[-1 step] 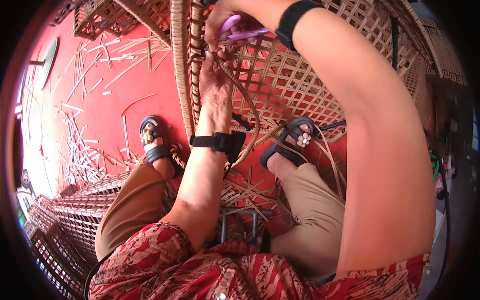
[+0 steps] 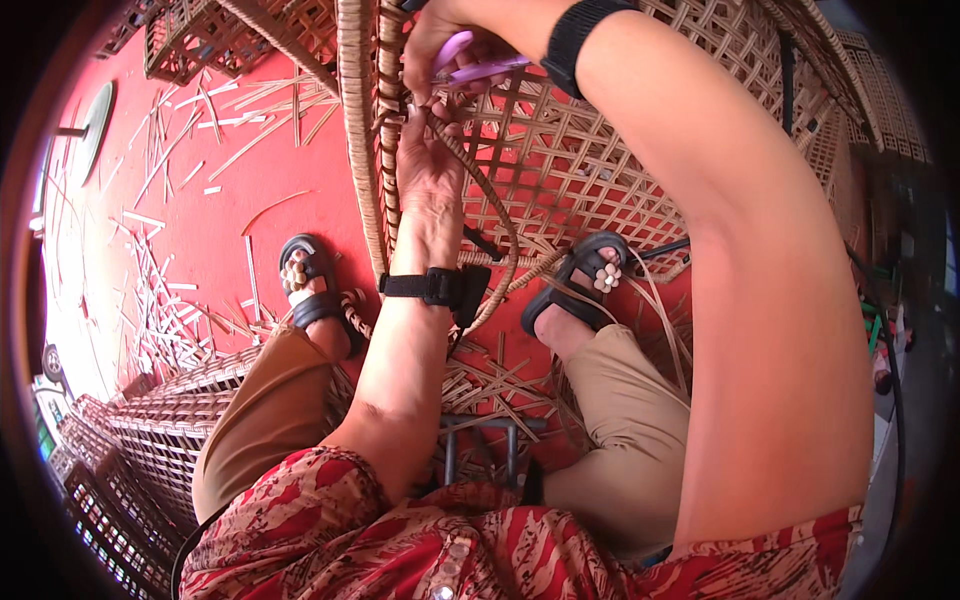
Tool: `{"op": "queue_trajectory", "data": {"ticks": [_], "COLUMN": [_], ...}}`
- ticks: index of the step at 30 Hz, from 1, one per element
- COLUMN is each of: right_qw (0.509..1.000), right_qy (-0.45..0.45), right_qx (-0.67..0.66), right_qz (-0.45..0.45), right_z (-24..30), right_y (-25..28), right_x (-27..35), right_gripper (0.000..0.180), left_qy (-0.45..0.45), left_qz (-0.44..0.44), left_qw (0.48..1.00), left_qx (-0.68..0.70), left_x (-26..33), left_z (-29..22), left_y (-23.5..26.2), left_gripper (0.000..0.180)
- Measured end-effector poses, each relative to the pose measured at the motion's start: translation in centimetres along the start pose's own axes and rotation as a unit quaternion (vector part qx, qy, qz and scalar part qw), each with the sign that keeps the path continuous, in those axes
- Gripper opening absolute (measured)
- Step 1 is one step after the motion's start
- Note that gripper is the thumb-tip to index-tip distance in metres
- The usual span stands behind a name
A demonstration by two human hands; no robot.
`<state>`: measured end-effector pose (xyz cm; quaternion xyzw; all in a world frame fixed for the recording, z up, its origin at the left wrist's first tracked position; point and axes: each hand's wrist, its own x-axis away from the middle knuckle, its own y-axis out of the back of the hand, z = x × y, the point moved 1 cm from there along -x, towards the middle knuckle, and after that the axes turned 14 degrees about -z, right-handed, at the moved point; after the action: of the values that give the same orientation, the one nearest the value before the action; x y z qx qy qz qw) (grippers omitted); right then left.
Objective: The person gathers bundles of bamboo or rattan strips and uses clippers to finish the edges of a woven furniture frame.
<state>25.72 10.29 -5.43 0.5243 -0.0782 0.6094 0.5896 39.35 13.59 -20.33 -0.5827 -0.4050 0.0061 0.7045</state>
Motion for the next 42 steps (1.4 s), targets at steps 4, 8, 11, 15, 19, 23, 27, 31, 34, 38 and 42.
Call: {"op": "queue_trajectory", "data": {"ticks": [4, 8, 11, 15, 19, 23, 27, 31, 34, 38, 42], "right_qw": [0.959, 0.946, 0.954, 0.942, 0.947, 0.932, 0.977, 0.952, 0.961, 0.964, 0.962], "right_qy": [0.014, 0.014, 0.028, 0.015, 0.013, 0.113, 0.077, 0.107, 0.129, 0.042, -0.007], "right_qx": [-0.234, -0.269, -0.239, -0.274, -0.265, -0.276, -0.141, -0.272, -0.229, -0.223, -0.220], "right_qz": [-0.158, -0.178, -0.176, -0.192, -0.182, -0.207, -0.138, -0.089, -0.085, -0.135, -0.163], "right_z": [1.4, 3.4, 3.8, 4.4, 4.6, 5.0, 2.4, 2.5, 2.7, 3.9, 5.8], "right_y": [-0.6, -1.0, -1.3, -1.7, -2.0, -2.4, -2.3, -2.8, -2.8, -3.0, -3.2], "right_x": [6.1, 10.7, 11.3, 11.8, 11.9, 15.9, 13.0, 14.3, 13.9, 12.2, 14.5], "right_gripper": [0.011, 0.009, 0.007, 0.012, 0.016, 0.016, 0.018, 0.018, 0.014, 0.007, 0.012], "left_qy": [0.009, 0.001, -0.029, -0.034, -0.019, -0.024, -0.031, -0.017, -0.069, -0.138, -0.134], "left_qz": [-0.014, -0.007, -0.004, -0.015, -0.024, -0.003, -0.010, -0.004, -0.007, -0.049, -0.028], "left_qw": [1.000, 0.999, 0.998, 0.997, 0.997, 0.996, 0.996, 0.997, 0.990, 0.970, 0.973], "left_qx": [-0.008, -0.039, -0.058, -0.065, -0.065, -0.085, -0.086, -0.069, -0.125, -0.193, -0.187], "left_x": [0.5, 1.4, 2.4, 3.3, 3.5, 3.7, 3.8, 4.5, 5.5, 6.3, 6.8], "left_z": [-0.3, -0.6, -0.1, -0.8, -0.9, -0.8, -0.8, -1.0, -0.6, -0.4, -0.3], "left_y": [0.4, 0.1, -0.1, 0.1, 0.6, 0.9, 1.1, 0.9, 0.0, -0.4, -0.8], "left_gripper": [0.018, 0.018, 0.016, 0.014, 0.014, 0.016, 0.017, 0.017, 0.017, 0.018, 0.019]}}
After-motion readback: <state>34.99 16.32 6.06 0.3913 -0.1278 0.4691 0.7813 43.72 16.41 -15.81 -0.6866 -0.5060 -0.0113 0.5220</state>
